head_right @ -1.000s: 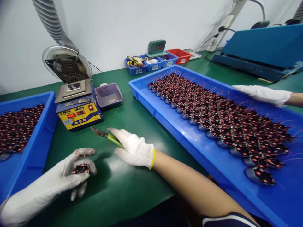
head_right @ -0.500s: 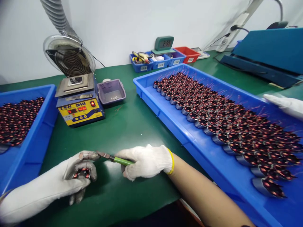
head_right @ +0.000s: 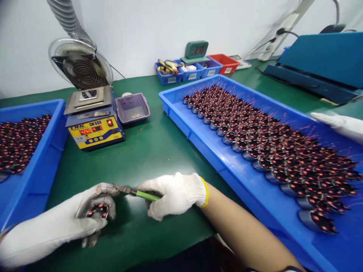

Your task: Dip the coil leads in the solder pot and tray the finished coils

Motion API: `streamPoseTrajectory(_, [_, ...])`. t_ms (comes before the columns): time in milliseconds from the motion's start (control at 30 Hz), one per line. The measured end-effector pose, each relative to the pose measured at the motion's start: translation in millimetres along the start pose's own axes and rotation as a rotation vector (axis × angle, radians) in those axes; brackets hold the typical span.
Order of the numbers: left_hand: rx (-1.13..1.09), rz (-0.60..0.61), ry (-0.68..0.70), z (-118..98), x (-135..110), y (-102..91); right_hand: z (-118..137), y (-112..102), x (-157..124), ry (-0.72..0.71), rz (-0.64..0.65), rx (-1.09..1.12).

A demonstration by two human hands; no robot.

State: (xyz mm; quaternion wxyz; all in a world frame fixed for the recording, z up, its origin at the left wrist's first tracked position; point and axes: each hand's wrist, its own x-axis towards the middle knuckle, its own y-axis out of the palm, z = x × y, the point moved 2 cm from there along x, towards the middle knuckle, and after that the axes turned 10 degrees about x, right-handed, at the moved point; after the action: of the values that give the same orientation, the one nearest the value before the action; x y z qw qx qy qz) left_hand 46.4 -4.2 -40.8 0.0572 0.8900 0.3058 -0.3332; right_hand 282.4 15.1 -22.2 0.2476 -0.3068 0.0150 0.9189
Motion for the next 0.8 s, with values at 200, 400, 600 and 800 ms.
streamPoseTrajectory(200, [-0.008, 0.013, 0.001, 3, 0, -0.9, -2, 1, 0, 0.003, -0.027, -0.044])
streamPoseTrajectory(400, [-0.003, -0.004, -0.010, 1, -2, 0.1, -2, -1, 1, -0.048, -0.064, -0.094])
streamPoseTrajectory(600, [0.017, -0.071, -0.061, 3, 3, 0.6, -4, 8, 4, -0.072, -0.323, -0.343])
streamPoseTrajectory(800, [0.037, -0.161, -0.062, 2, 8, -4.3, -9, 10, 19, 0.038, -0.784, -0.786])
